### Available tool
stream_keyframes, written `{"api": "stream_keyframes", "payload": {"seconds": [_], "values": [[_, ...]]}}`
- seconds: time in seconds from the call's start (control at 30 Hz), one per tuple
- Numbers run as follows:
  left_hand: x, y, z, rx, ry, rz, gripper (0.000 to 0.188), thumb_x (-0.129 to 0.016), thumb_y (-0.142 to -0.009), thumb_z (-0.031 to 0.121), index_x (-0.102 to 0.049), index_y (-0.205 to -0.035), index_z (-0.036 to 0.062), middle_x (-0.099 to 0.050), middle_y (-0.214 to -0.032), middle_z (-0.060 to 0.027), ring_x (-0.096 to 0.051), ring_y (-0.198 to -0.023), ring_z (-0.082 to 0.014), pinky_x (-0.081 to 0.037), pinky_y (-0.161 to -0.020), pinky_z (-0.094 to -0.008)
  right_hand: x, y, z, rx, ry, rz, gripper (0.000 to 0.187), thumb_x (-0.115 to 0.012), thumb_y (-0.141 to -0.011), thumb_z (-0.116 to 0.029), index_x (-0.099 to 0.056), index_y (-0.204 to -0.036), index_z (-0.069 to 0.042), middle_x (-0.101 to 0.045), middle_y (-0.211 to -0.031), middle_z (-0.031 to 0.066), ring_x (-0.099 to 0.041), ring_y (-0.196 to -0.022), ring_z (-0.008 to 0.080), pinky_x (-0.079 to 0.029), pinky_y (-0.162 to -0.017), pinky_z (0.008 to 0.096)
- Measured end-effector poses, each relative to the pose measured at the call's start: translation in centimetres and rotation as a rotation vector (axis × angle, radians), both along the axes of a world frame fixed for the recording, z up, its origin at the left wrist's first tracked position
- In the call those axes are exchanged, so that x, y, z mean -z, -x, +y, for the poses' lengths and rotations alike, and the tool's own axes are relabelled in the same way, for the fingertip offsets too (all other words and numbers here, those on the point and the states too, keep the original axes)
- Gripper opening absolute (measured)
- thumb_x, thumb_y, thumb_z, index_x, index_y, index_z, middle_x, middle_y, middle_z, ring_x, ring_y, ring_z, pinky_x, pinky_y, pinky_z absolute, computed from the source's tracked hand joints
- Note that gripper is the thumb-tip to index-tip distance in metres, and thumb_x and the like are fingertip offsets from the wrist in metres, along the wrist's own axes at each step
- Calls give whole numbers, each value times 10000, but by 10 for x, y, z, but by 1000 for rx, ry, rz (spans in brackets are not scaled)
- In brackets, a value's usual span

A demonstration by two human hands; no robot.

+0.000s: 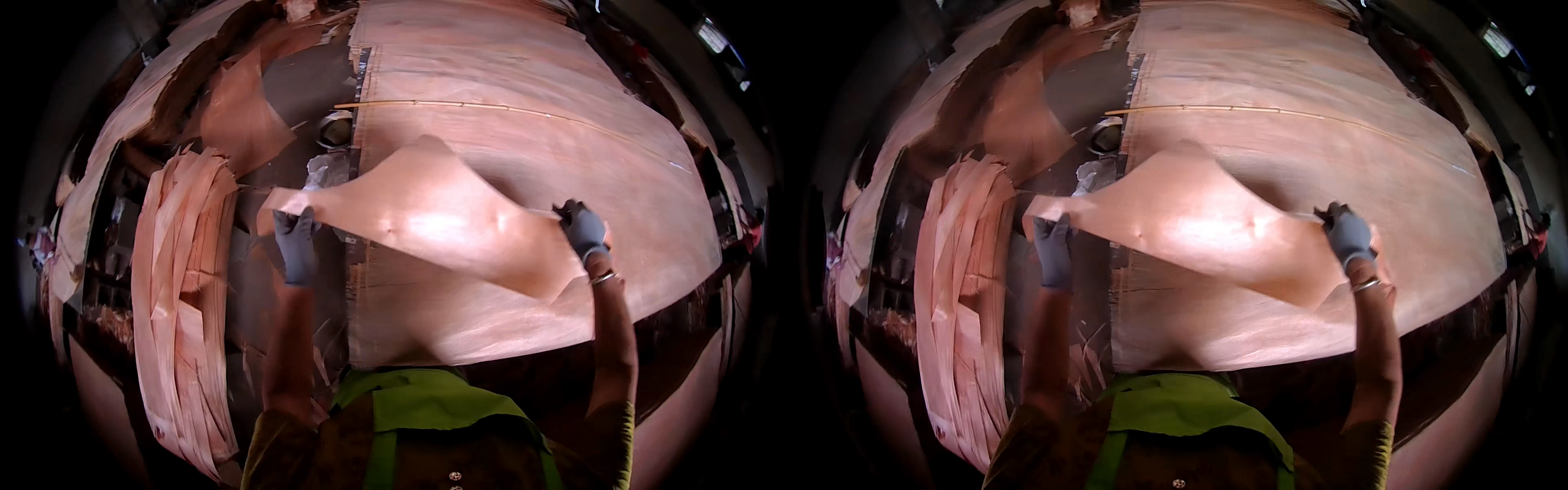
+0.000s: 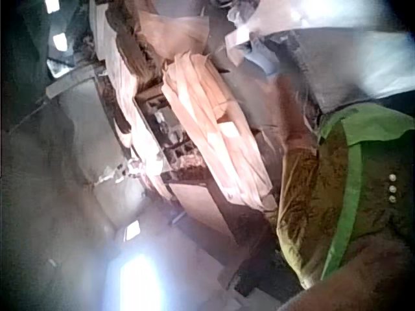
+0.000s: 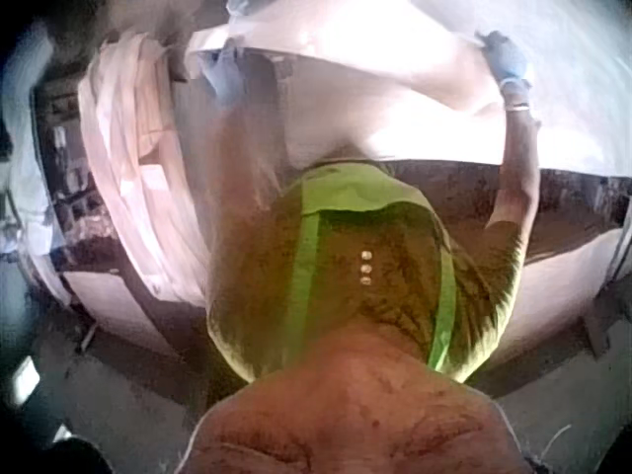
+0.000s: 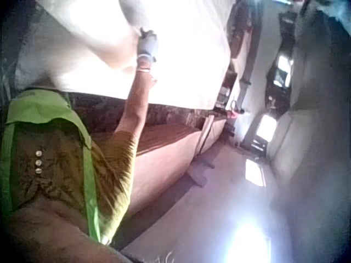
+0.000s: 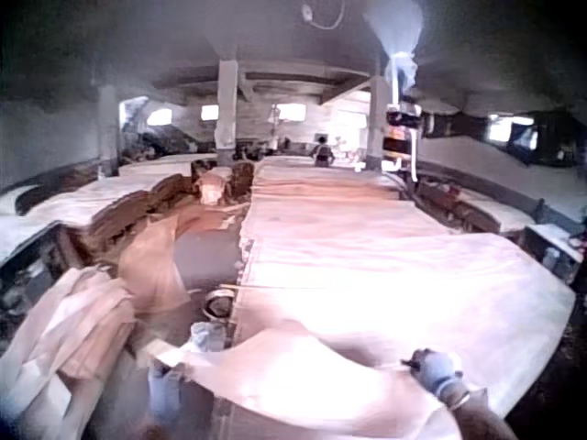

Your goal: The person prepares wood veneer sheets by smoothing the edges with a tool and applying tape to the seams between sheets.

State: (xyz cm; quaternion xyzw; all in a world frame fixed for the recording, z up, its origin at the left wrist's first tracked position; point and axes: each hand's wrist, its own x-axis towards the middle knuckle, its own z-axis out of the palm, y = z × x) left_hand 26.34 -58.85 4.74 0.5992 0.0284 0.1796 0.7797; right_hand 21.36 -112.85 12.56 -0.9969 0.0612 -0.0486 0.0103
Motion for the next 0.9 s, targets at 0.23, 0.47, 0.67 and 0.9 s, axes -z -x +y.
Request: {"api": "stream_keyframes", "payload": {"seconds": [0.23, 0.47, 0.67, 0.9], "values": [[25, 57, -28, -277, 24, 145, 713, -625, -884, 57, -192, -1449, 108, -524, -1205, -71, -545, -961, -135, -490, -740, -259, 83, 96, 65, -367, -635, 104, 789, -774, -701, -402, -422, -1328, -76, -620, -1157, 135, -649, -901, 314, -535, -707, 419], [18, 96, -37, -468, 57, 151, 947, -648, -848, 4, 10, -1505, 182, -448, -1312, -144, -548, -1013, -195, -523, -763, -309, 140, 140, 77, -529, -489, 96, 794, -771, -687, -385, -416, -1328, -81, -411, -1402, 192, -661, -766, 339, -529, -589, 419], [4, 115, -49, -598, -82, 153, 697, -627, -856, -16, -284, -1448, 117, -525, -1208, -87, -581, -920, -146, -530, -744, -277, 165, 157, 95, -559, -406, 78, 694, -722, -719, -454, -477, -1273, -116, -433, -1395, 175, -648, -649, 328, -508, -512, 413], [6, 141, -10, -392, -45, 214, 303, -535, -908, 10, -599, -1204, 9, -606, -1121, -55, -591, -959, -158, -517, -800, -282, 140, 135, 93, -587, -475, -41, 153, -694, -779, -209, -596, -847, -113, -653, -967, 67, -644, -671, 308, -493, -528, 403]]}}
